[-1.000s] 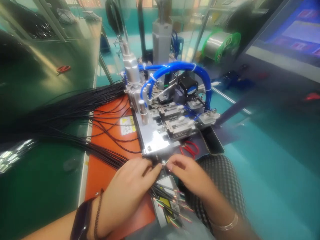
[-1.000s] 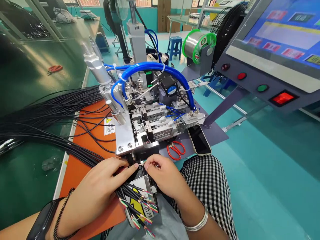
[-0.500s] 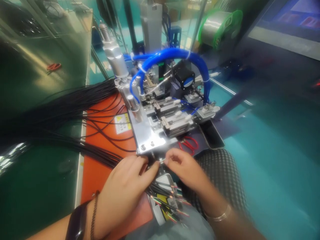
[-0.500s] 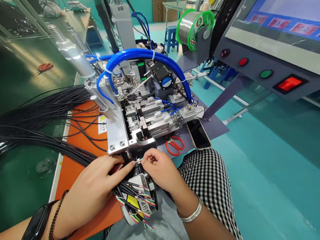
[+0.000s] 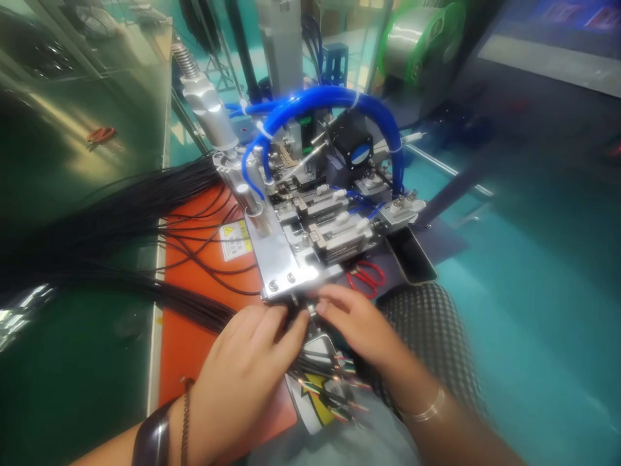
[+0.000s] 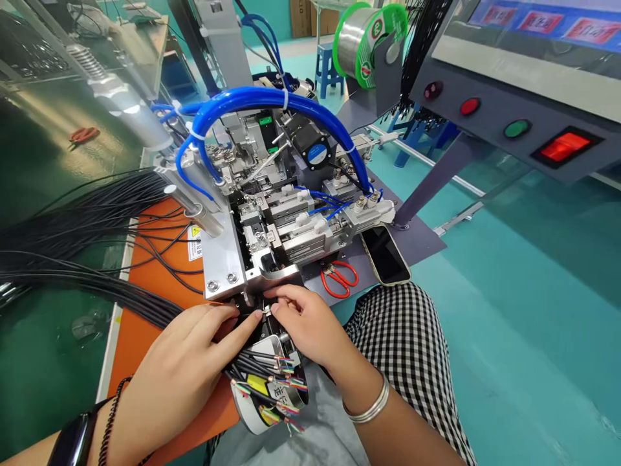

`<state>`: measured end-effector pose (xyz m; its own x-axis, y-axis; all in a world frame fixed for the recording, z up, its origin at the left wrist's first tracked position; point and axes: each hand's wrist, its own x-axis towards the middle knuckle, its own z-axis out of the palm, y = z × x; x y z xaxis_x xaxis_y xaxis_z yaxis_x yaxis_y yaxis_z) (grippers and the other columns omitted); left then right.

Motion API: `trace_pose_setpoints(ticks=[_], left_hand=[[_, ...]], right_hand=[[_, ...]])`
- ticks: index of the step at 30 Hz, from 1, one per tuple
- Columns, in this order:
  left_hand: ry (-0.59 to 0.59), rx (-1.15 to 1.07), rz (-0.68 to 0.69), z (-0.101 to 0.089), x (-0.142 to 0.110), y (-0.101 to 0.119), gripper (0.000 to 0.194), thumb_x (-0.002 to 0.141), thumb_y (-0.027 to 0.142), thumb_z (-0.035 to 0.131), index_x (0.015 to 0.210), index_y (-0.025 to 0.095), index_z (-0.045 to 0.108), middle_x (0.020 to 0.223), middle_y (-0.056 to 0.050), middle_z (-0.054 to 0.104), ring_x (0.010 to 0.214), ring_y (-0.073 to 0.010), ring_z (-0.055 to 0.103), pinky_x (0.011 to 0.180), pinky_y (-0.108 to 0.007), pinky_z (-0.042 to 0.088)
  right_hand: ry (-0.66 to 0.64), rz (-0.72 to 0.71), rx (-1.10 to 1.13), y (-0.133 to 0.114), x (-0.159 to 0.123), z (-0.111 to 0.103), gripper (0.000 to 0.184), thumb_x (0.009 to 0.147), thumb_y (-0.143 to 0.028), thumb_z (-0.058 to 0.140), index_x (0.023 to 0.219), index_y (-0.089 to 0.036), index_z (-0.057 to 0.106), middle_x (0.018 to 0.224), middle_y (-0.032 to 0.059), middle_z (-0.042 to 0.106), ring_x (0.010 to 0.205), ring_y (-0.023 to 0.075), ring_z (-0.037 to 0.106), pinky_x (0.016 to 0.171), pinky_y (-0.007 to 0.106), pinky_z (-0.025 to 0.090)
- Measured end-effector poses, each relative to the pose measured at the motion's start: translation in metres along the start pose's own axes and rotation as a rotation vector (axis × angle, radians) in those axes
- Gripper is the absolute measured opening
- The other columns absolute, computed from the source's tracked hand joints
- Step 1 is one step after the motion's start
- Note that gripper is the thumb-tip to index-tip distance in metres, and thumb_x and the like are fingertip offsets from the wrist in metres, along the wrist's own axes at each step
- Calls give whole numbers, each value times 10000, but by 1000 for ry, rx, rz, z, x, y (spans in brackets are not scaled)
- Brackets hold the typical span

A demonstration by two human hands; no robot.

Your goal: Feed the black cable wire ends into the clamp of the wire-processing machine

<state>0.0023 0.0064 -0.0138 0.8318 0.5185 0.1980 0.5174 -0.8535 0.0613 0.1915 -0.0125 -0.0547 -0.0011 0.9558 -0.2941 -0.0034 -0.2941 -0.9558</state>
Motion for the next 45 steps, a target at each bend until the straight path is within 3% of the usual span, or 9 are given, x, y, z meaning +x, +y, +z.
trace_pose_setpoints(ticks=[5,10,17,21,25,29,32,38,45], left_hand=[[69,-4,51,2,-6,-6,357,832,20,418,1159,71,551,1056,-146,555,911,-257,510,749,-414,486],[-2,18,5,-6,-5,1,389,750,-12,375,1074,55,580,943,-135,599,807,-225,557,673,-347,518],[-44,214,-82,-15,-12,21,477,663,37,409,1095,19,610,1101,-177,624,1004,-316,570,839,-452,517],[-121,228,-149,-17,-16,26,531,643,48,444,1154,-1,582,1007,-172,654,902,-298,596,791,-438,529],[-185,143,-198,-19,-14,26,552,626,71,502,1175,78,563,1002,-133,655,884,-285,595,756,-422,533],[-251,83,-218,-22,-10,25,468,661,97,541,1129,115,559,979,-106,643,868,-264,589,750,-399,530],[-288,83,-221,-23,-9,24,447,691,82,527,1136,124,543,993,-99,635,900,-256,587,783,-391,520],[-363,69,-234,-21,-8,20,344,751,89,498,1087,130,563,1029,-117,628,955,-271,591,823,-434,510],[-119,126,-232,-16,-6,6,378,724,3,457,1065,106,584,1085,-141,632,991,-277,595,843,-436,512]], right_hand=[[36,-46,-74,-7,-2,1,124,793,-245,564,847,-194,663,779,3,618,738,147,562,644,249,439],[88,3,-182,-7,0,4,117,791,-234,534,688,-184,556,598,-52,457,570,106,438,526,215,352],[113,81,-177,2,0,1,122,787,-264,521,758,-172,596,684,-11,573,636,137,524,582,241,410],[159,32,-210,-3,-5,-4,155,823,-278,523,878,-184,634,822,21,644,735,160,585,650,262,454],[110,-181,-351,-9,-20,-8,151,854,-227,531,970,-219,627,835,14,603,736,148,563,648,258,457],[-224,-664,-574,-15,-39,-10,358,855,-92,541,1132,-311,601,945,18,584,844,145,532,749,280,449],[-310,-852,-675,-17,-46,-8,375,852,-85,588,1151,-311,602,932,15,615,829,145,506,751,294,435],[-285,-907,-706,-16,-44,-2,296,877,-114,557,1106,-292,613,896,18,669,812,167,531,722,316,455],[-196,-884,-608,-8,-35,0,242,895,-189,545,1121,-245,611,924,45,675,840,182,555,763,349,470]])
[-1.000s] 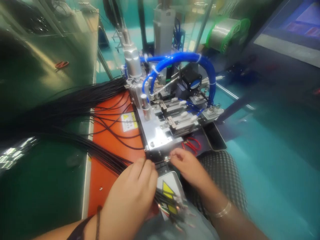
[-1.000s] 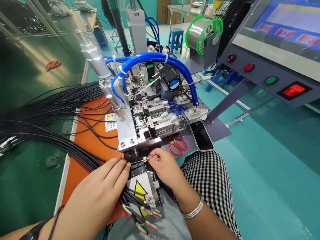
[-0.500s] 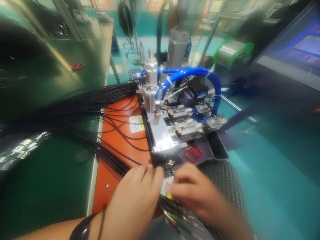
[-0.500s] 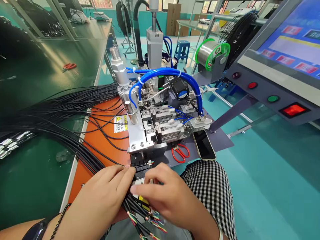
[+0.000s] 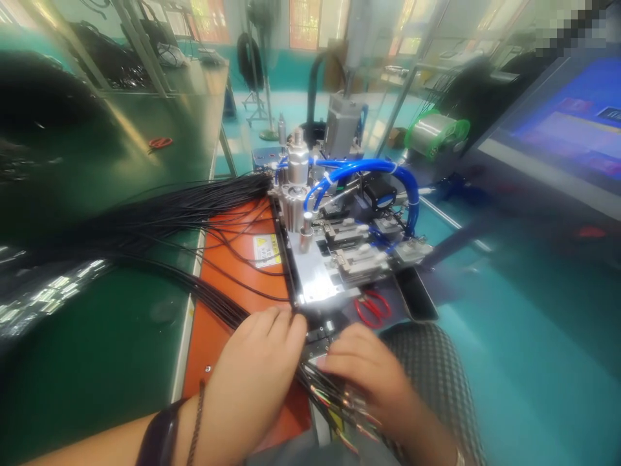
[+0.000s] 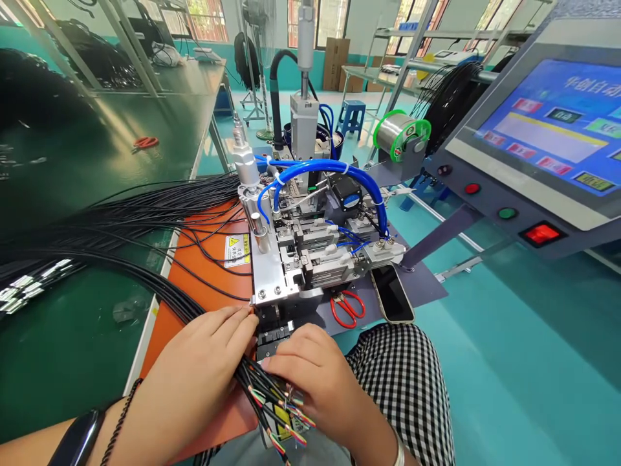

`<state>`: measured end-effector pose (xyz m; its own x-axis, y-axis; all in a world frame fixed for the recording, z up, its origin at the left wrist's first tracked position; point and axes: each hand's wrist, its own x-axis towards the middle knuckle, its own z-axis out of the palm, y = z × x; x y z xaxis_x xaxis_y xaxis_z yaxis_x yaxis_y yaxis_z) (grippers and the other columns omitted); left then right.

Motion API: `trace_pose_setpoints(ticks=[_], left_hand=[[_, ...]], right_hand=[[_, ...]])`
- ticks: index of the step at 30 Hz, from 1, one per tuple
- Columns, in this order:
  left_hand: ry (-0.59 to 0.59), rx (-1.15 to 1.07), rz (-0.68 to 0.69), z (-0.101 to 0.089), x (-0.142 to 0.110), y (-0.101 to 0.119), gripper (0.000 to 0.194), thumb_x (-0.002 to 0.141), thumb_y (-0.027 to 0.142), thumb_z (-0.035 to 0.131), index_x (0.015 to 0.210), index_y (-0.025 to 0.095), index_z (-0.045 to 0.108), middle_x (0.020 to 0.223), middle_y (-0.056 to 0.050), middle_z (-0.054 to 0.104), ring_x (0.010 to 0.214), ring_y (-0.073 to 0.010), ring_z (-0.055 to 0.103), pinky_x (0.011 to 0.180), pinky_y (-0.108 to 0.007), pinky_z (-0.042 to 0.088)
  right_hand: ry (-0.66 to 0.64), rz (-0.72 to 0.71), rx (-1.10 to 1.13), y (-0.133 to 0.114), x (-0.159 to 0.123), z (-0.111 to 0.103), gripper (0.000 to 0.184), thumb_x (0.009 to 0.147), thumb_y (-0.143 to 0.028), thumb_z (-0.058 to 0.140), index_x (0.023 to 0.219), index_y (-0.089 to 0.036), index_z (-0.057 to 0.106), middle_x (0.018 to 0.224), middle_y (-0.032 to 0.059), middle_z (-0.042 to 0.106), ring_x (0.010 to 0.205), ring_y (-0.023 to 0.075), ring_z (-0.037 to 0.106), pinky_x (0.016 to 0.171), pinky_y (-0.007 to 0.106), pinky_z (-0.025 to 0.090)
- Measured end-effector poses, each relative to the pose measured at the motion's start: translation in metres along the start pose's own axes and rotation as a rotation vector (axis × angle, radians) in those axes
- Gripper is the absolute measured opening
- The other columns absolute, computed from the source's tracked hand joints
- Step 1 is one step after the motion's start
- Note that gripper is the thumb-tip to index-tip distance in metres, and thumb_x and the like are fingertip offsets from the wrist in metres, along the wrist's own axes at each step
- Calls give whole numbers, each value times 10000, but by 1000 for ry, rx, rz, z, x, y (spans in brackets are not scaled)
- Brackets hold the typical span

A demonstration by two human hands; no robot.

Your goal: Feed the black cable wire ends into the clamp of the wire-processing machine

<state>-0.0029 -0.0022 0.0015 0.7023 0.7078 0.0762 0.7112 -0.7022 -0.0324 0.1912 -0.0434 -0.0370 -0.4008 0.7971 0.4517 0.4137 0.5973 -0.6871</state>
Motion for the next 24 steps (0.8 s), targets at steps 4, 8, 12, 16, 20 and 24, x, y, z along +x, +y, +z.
trace_pose_setpoints(ticks=[4,8,12,16,20,24], left_hand=[[226,-62,111,-6,-5,-1,311,714,102,482,1004,80,594,1001,-154,658,862,-279,626,741,-427,548],[350,-94,184,-4,-8,1,199,755,78,444,885,107,591,1038,-156,661,876,-261,633,769,-409,544],[314,-180,219,0,-5,1,190,789,81,418,897,129,567,909,-116,668,798,-230,632,693,-377,547],[261,-131,254,-2,-6,-2,365,784,48,368,1105,93,535,891,-106,668,771,-216,632,658,-351,541],[353,-127,291,4,-8,-5,258,803,95,419,1019,89,560,1104,-165,629,983,-253,605,840,-383,512],[187,-229,197,9,-6,-5,185,795,118,435,941,134,547,893,-109,646,777,-229,616,682,-377,530]], right_hand=[[158,89,65,5,4,2,180,884,-183,554,1034,-226,643,858,37,664,788,171,571,718,324,465],[200,169,80,7,7,4,175,880,-209,554,1019,-227,658,855,41,665,792,181,573,714,331,461],[150,144,120,5,10,7,180,877,-247,563,1030,-223,655,892,51,678,818,189,573,741,348,466],[160,210,108,5,15,10,155,890,-276,554,932,-224,694,813,45,687,764,184,578,704,341,473],[261,383,91,6,18,11,84,820,-183,640,841,-213,716,777,35,697,765,179,601,699,325,494],[232,301,83,3,21,11,100,801,-161,647,822,-225,721,760,23,709,737,172,599,689,323,486]])
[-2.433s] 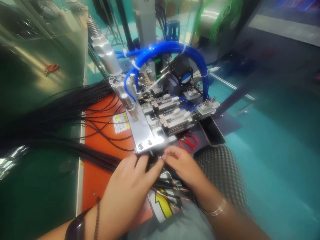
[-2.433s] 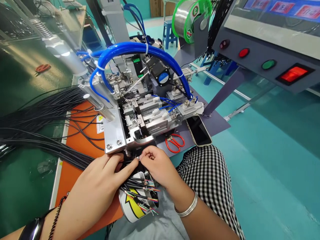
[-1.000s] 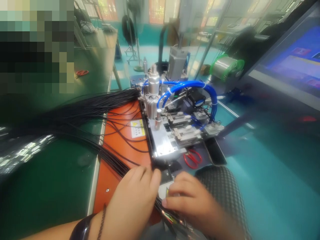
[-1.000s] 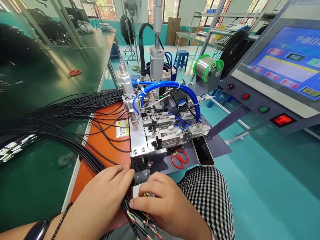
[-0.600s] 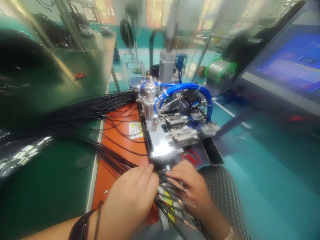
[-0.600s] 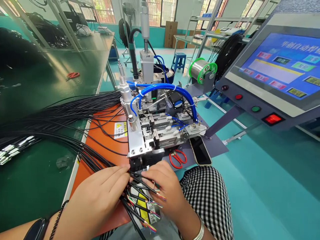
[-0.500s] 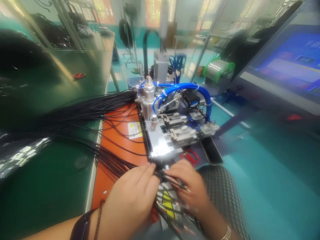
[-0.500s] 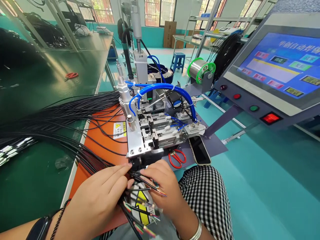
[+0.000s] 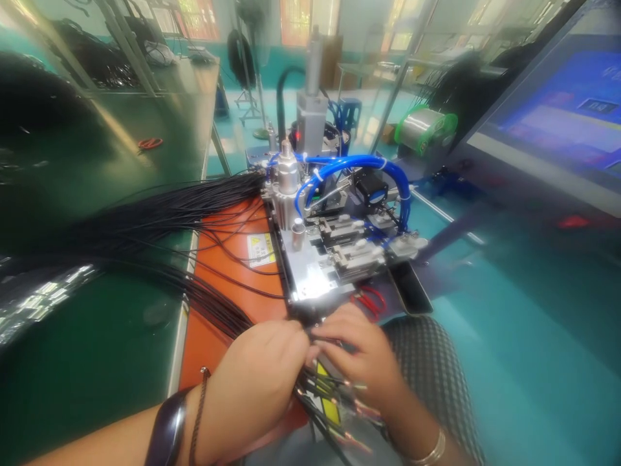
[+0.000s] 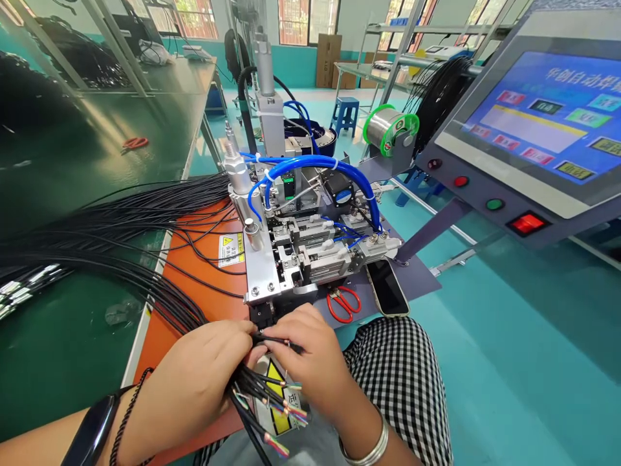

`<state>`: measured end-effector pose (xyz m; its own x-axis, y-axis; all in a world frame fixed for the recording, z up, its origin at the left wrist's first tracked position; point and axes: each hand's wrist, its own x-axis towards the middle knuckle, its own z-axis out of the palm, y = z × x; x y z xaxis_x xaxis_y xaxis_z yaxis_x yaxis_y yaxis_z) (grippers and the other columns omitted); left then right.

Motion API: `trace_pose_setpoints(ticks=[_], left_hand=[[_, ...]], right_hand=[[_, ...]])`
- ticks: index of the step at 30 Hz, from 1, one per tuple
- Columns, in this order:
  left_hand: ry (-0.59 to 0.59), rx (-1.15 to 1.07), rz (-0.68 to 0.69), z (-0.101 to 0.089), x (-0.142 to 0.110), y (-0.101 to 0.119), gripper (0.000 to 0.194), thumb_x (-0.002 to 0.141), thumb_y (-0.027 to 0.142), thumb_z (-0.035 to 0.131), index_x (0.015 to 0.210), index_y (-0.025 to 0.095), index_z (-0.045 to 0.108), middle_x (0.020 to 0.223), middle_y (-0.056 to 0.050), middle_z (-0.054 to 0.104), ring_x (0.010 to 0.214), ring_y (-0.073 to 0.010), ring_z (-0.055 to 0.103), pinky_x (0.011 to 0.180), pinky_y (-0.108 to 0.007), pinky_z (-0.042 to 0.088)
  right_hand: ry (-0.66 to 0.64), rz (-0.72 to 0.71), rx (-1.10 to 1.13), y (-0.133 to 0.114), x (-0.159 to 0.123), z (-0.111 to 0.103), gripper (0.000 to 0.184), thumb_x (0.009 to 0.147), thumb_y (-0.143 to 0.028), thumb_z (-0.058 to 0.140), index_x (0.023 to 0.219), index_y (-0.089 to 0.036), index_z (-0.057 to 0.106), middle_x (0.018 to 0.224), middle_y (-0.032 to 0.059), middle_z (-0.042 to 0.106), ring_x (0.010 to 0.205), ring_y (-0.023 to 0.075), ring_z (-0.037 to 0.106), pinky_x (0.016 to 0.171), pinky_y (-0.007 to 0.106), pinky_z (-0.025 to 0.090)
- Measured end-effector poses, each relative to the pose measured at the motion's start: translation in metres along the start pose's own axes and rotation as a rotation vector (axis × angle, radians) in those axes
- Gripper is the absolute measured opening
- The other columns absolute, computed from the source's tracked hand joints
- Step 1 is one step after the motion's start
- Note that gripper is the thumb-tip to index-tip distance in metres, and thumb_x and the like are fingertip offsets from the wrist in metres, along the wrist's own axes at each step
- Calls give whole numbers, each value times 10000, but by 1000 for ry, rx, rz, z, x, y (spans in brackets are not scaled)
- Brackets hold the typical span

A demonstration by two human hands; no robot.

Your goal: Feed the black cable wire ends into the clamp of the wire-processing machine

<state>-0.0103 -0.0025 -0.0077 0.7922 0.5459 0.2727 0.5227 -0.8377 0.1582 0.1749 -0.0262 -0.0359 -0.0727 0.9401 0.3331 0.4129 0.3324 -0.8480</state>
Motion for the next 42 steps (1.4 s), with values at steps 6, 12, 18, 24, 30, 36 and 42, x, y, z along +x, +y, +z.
trace_pose_setpoints(ticks=[6,12,18,24,30,36,42], left_hand=[[-258,-33,-61,-11,5,0,453,748,63,493,1185,178,461,900,-56,624,780,-204,599,713,-347,506],[-254,-88,-155,-8,9,-3,211,796,24,455,908,183,536,826,-23,584,739,-182,558,681,-324,471],[-126,-82,-178,-4,8,-6,136,827,81,428,783,193,493,727,-2,534,643,-170,488,588,-300,392],[-98,-101,-188,-6,8,-6,130,832,95,423,770,201,467,717,2,523,640,-170,474,584,-296,361],[-100,-91,-220,-5,7,-4,133,835,104,419,753,203,449,703,2,518,629,-166,471,574,-294,341],[-91,-84,-219,-4,7,-3,127,839,113,423,752,204,436,689,6,503,618,-165,467,564,-289,324],[-87,-96,-218,-2,5,-2,157,791,61,456,737,206,428,682,13,483,617,-172,441,562,-298,313]], right_hand=[[18,42,-82,-4,-3,2,123,731,-108,695,671,-204,647,664,-4,638,684,161,552,634,287,447],[37,171,-138,-5,-9,-11,118,755,-118,672,805,-219,637,786,12,630,785,183,574,710,304,461],[96,31,-156,-9,-14,-11,103,823,-167,632,896,-235,655,843,30,659,821,197,578,732,331,468],[105,-14,-221,-12,-18,-3,126,832,-161,628,939,-223,648,856,37,668,810,199,576,728,342,459],[185,-65,-264,-13,-19,1,111,844,-120,597,883,-219,629,810,32,656,784,193,560,742,347,442],[51,80,-277,-7,-17,3,45,849,-200,606,841,-217,647,824,31,678,792,200,574,738,342,439],[96,76,-166,-15,-16,5,139,893,-180,536,804,-212,638,786,16,653,772,172,561,730,309,434]])
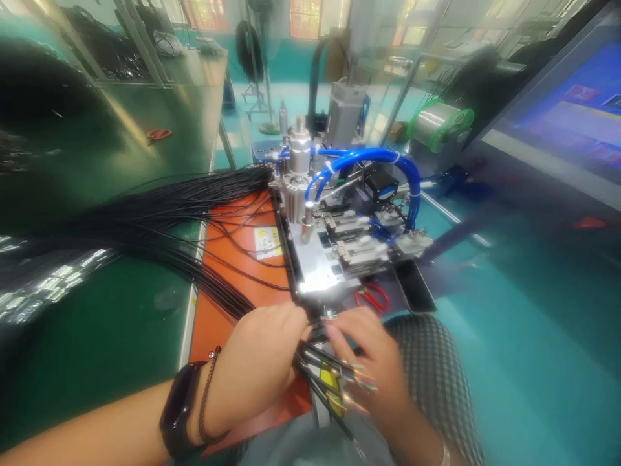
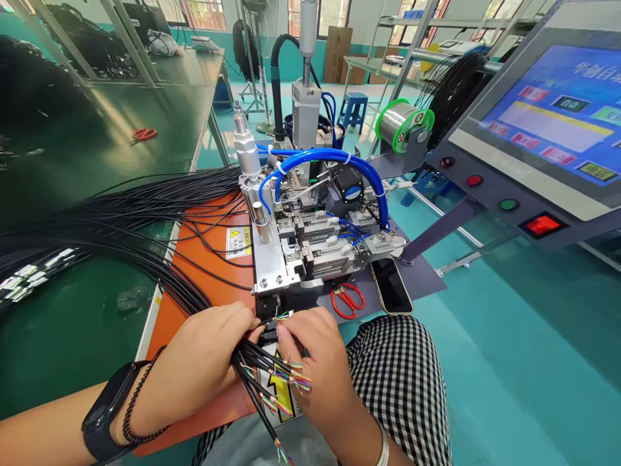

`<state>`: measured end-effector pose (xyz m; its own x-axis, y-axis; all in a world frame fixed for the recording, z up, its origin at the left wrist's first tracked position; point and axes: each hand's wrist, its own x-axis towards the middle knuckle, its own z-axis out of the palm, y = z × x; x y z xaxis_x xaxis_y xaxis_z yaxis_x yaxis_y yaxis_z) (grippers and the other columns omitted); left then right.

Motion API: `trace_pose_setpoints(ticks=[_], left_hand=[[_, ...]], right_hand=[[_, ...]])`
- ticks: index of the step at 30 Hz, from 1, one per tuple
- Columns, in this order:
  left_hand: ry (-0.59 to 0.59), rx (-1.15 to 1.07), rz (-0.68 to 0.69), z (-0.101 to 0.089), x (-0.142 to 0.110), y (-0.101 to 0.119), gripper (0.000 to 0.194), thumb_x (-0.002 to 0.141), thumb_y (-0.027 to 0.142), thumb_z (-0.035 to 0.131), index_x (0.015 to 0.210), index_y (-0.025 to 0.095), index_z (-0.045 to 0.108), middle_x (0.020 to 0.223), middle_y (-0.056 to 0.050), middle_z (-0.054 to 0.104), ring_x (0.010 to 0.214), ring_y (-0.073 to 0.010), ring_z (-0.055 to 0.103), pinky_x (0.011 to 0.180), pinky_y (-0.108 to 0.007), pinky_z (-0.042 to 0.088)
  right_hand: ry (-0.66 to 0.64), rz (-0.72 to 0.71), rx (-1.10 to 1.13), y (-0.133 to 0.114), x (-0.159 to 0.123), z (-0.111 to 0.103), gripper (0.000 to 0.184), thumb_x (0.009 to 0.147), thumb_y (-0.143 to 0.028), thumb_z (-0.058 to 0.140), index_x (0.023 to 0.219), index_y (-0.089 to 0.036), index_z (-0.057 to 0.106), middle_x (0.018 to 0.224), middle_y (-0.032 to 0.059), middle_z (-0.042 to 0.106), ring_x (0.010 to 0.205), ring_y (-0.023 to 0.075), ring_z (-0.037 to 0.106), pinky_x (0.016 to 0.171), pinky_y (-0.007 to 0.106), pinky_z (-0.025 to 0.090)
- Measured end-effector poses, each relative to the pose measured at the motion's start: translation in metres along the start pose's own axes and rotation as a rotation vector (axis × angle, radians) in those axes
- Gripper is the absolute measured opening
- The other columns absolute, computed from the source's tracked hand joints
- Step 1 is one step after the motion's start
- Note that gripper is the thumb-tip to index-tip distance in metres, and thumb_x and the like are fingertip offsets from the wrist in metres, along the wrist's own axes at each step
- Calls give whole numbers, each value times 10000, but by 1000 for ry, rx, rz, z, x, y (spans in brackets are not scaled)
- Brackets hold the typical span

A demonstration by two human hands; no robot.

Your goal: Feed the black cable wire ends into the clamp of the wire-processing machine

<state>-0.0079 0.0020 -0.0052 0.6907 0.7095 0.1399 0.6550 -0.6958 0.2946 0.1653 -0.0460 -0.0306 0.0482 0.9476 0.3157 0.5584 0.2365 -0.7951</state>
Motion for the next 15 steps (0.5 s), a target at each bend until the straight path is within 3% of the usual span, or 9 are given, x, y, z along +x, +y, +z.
trace_pose_setpoints(ticks=[8,15], left_hand=[[2,114,137,1,1,-5,168,816,44,434,753,199,453,737,-7,463,656,-191,390,587,-322,294],[-7,84,99,3,2,-6,150,803,52,461,770,197,470,735,-9,468,665,-196,410,587,-327,332]], right_hand=[[-81,-128,-107,4,11,-3,113,862,-143,555,854,-199,653,849,30,654,817,186,539,773,342,418],[-19,26,52,7,14,0,71,828,-161,611,798,-186,670,810,27,653,796,161,579,733,279,454]])
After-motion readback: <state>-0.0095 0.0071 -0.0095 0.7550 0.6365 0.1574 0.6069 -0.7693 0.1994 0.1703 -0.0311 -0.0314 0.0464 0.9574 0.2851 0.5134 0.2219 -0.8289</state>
